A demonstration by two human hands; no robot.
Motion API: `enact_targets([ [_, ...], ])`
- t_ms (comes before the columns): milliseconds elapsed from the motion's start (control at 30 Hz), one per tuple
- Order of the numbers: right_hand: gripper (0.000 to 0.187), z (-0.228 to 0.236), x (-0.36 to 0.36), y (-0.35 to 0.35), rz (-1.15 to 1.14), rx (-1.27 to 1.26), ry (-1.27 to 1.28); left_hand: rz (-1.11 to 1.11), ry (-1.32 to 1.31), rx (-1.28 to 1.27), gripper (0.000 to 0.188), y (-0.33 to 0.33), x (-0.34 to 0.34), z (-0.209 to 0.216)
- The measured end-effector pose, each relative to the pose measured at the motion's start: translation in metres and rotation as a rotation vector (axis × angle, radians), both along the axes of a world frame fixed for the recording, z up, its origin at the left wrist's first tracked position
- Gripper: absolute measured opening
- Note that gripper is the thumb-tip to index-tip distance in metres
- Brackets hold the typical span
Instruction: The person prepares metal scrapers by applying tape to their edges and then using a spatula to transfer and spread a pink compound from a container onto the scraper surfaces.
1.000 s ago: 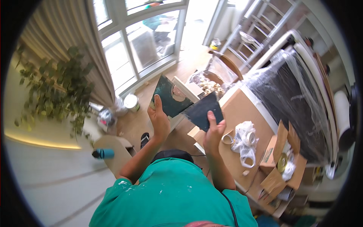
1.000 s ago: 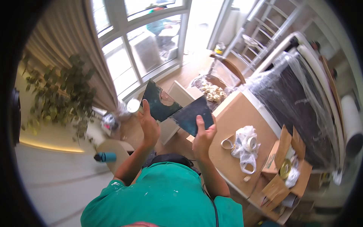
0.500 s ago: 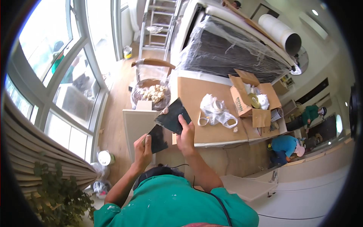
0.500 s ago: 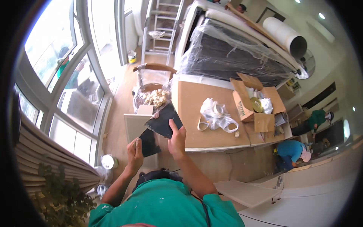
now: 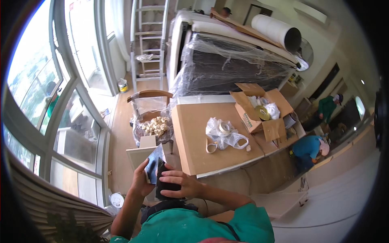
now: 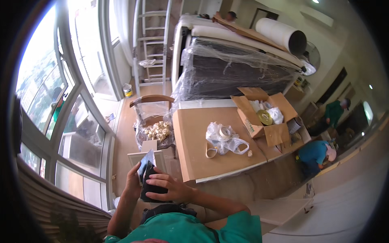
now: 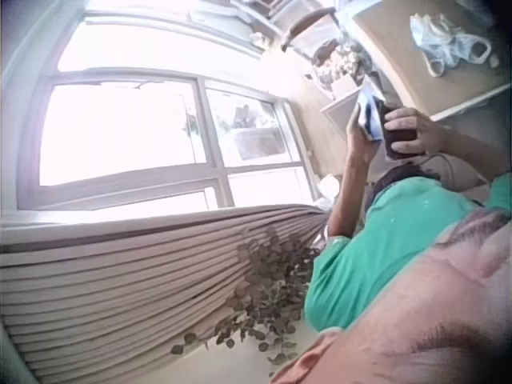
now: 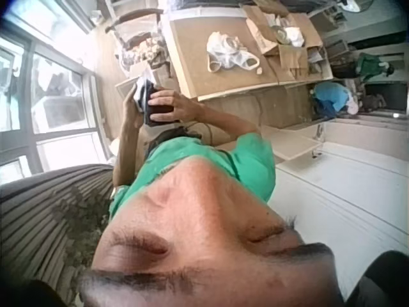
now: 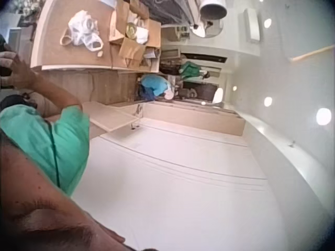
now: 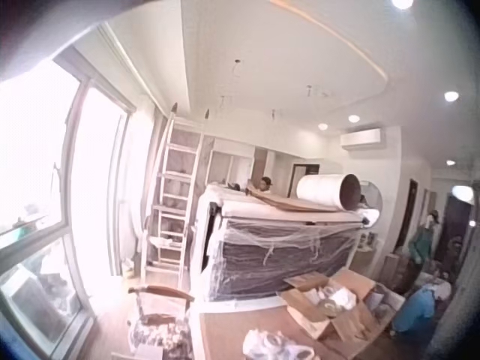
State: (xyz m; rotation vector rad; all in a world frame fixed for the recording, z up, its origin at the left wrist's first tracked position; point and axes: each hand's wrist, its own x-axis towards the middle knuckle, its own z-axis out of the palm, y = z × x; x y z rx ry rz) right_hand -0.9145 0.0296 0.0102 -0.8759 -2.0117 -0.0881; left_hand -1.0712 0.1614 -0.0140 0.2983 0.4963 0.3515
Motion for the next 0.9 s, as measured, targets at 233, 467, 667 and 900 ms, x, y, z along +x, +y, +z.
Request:
enact_targets([
  [233, 0.054, -0.007, -0.011, 0.005, -0.382, -0.152, -0.139, -0.091, 0.065, 0.241, 0.032, 0.036, 0.014, 0.001],
  [467, 0.064, -0.016, -0.074, 0.015, -0.847, -0.296, -0.059, -0.301, 0.094, 0.318, 0.026, 0.081, -0.018, 0.004],
  [667, 0.064, 0.0, -0.139, 0.017, -1.132, -0.359, -0.16, -0.468, 0.059, 0.321, 0.025, 0.118, -0.062, 0.026],
  [900, 0.061, 0.094, -0.19, 0.012, -1.241, -0.583, -0.342, -0.566, -0.004, 0.531, 0.032, 0.171, -0.086, 0.059],
])
